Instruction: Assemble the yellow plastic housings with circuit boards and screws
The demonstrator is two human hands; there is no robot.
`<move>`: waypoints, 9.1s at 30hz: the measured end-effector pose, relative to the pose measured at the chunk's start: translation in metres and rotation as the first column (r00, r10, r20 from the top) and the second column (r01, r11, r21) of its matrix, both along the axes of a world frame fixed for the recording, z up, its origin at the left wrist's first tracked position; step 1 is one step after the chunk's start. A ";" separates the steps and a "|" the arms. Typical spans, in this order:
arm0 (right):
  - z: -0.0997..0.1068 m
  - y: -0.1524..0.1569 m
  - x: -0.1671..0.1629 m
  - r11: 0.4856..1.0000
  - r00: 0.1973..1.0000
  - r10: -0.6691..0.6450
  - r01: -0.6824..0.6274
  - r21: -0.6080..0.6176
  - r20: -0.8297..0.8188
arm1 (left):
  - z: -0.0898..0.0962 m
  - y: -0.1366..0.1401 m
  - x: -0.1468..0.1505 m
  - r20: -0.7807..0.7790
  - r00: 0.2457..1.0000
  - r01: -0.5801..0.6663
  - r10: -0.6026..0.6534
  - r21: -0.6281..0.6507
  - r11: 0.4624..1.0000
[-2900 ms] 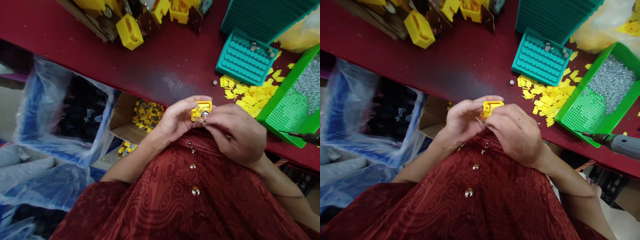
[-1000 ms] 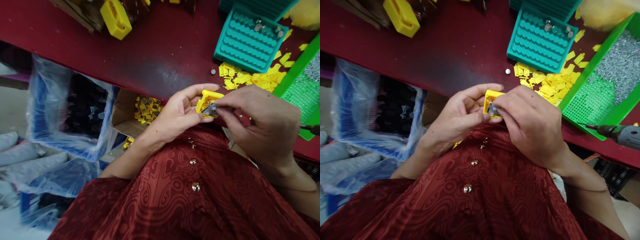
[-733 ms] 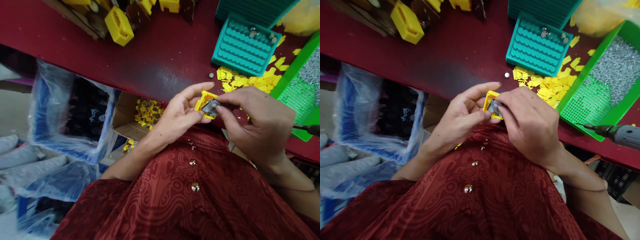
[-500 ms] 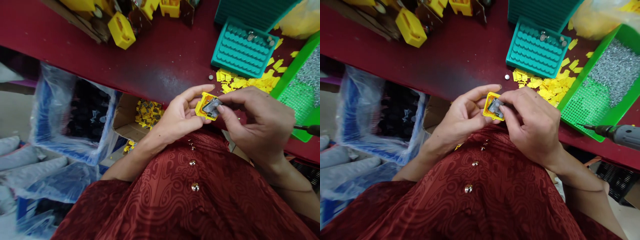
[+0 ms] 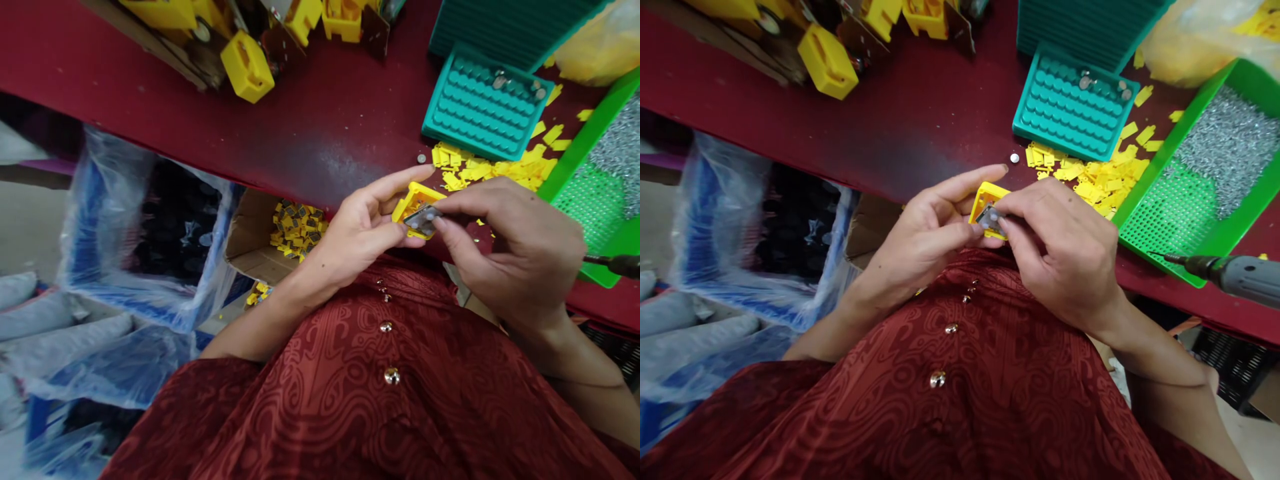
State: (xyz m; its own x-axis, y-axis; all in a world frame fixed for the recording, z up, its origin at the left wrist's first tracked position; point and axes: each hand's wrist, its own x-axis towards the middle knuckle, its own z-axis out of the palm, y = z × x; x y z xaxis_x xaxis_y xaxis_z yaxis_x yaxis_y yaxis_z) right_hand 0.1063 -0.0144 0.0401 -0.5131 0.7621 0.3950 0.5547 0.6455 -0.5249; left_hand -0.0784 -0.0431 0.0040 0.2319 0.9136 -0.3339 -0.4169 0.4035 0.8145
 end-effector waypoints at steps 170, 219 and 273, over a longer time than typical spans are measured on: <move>-0.045 0.025 0.039 0.965 0.985 0.171 -0.159 0.210 -0.038 | -0.018 0.005 0.030 0.064 0.998 -0.004 0.013 -0.149 0.989; -0.022 0.004 0.040 0.993 0.999 0.014 -0.020 0.115 0.051 | -0.010 0.003 0.023 0.164 0.985 0.076 -0.056 -0.119 0.990; -0.019 -0.001 0.047 0.982 0.993 0.106 -0.096 0.162 -0.055 | 0.000 0.014 0.029 0.188 0.982 0.056 -0.028 -0.145 0.988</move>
State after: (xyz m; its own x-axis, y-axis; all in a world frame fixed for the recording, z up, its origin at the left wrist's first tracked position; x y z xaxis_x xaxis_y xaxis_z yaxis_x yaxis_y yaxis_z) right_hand 0.1529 -0.0153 0.0210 -0.5547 0.6327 0.5405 0.4515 0.7744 -0.4432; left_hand -0.0495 -0.0287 0.0045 0.3390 0.8451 -0.4134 -0.5346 0.5346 0.6545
